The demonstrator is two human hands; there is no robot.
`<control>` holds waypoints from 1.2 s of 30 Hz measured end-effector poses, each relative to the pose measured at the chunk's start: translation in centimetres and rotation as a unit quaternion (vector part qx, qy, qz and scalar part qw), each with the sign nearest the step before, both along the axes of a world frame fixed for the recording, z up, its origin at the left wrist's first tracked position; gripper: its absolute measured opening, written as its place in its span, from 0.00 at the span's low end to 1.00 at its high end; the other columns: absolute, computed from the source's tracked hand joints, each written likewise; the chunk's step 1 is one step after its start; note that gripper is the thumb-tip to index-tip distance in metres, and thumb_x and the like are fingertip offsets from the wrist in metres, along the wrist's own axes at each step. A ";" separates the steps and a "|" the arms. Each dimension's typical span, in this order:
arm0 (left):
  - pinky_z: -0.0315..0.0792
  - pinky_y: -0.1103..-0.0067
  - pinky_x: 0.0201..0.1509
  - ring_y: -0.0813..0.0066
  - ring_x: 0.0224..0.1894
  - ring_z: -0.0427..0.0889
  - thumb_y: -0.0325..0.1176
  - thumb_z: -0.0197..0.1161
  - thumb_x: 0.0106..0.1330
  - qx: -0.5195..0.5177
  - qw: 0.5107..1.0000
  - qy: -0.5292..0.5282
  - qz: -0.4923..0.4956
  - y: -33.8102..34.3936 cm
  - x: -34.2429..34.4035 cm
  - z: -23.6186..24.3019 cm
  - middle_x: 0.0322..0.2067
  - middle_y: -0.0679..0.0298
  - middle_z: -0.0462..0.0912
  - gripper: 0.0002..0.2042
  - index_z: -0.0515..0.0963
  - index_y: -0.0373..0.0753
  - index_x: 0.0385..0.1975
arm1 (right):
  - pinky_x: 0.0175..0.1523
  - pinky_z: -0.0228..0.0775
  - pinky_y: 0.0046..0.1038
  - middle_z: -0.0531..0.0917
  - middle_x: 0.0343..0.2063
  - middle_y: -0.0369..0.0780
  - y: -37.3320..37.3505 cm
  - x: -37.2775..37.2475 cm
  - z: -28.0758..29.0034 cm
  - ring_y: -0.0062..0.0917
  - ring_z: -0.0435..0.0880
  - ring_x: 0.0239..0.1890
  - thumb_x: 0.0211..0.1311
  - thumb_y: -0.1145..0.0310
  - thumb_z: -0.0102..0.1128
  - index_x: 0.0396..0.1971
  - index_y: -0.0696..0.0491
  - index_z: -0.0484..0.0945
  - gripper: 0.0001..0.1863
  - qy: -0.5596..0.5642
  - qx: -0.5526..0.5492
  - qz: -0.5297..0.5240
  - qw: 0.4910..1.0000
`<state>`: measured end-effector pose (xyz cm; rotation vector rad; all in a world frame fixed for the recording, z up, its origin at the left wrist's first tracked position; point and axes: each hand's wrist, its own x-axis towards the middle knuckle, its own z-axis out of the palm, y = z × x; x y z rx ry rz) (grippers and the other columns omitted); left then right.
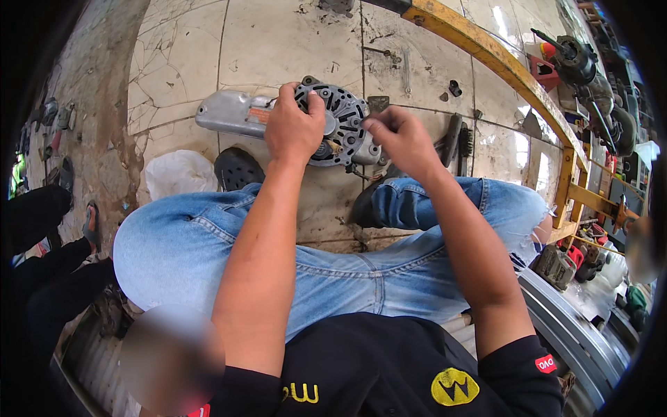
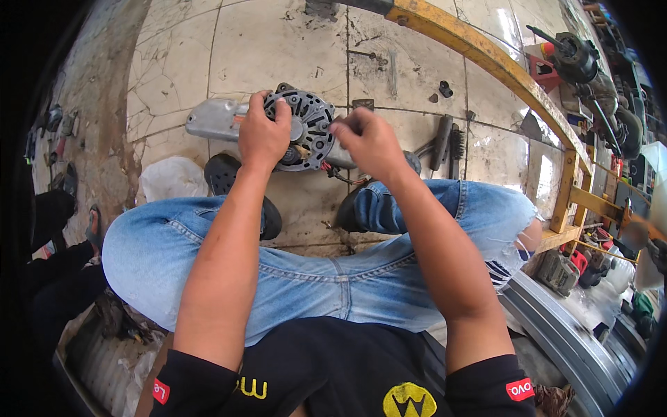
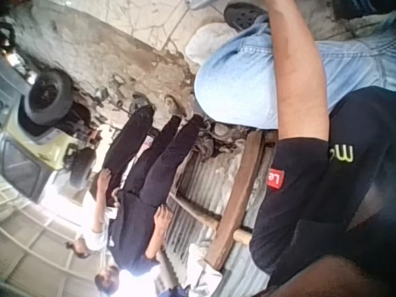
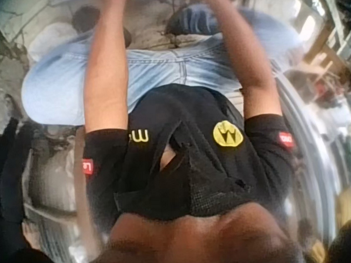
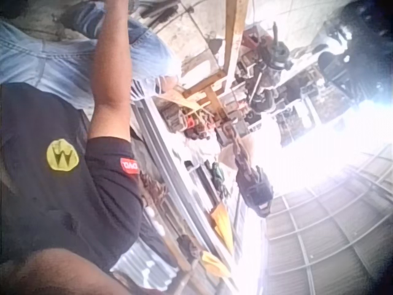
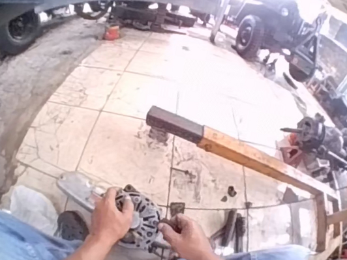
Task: The person sits on the floor and uses a hammer and a metal tool to tap and adjust components on a circular mechanical part, likely an alternator or stator. The person repeatedly taps the part and rotates it to access different areas.
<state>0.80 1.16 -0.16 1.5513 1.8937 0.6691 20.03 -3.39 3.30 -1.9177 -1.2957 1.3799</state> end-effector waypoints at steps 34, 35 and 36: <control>0.71 0.58 0.55 0.43 0.50 0.78 0.42 0.48 0.70 -0.043 0.997 0.064 0.021 0.4 1.1 1.1 0.47 0.42 0.80 0.18 0.73 0.35 0.48 | 0.36 0.74 0.25 0.85 0.26 0.39 -1.2 -2.7 -3.7 0.19 0.81 0.28 0.68 0.63 0.63 0.37 0.60 0.80 0.13 0.076 0.089 -0.191 0.975; 0.71 0.59 0.55 0.43 0.50 0.78 0.42 0.48 0.70 -0.032 0.997 0.062 0.021 0.3 0.9 0.7 0.47 0.42 0.80 0.18 0.73 0.34 0.48 | 0.37 0.74 0.27 0.86 0.27 0.41 -0.9 -3.2 -3.1 0.21 0.82 0.29 0.68 0.64 0.63 0.37 0.60 0.80 0.13 0.038 0.092 -0.175 0.979; 0.71 0.59 0.55 0.43 0.50 0.78 0.42 0.48 0.70 -0.021 0.998 0.060 0.021 0.3 0.7 0.2 0.47 0.43 0.80 0.18 0.73 0.34 0.48 | 0.38 0.74 0.28 0.86 0.28 0.42 -0.6 -3.5 -2.4 0.24 0.83 0.30 0.67 0.64 0.63 0.37 0.61 0.80 0.13 0.000 0.096 -0.160 0.983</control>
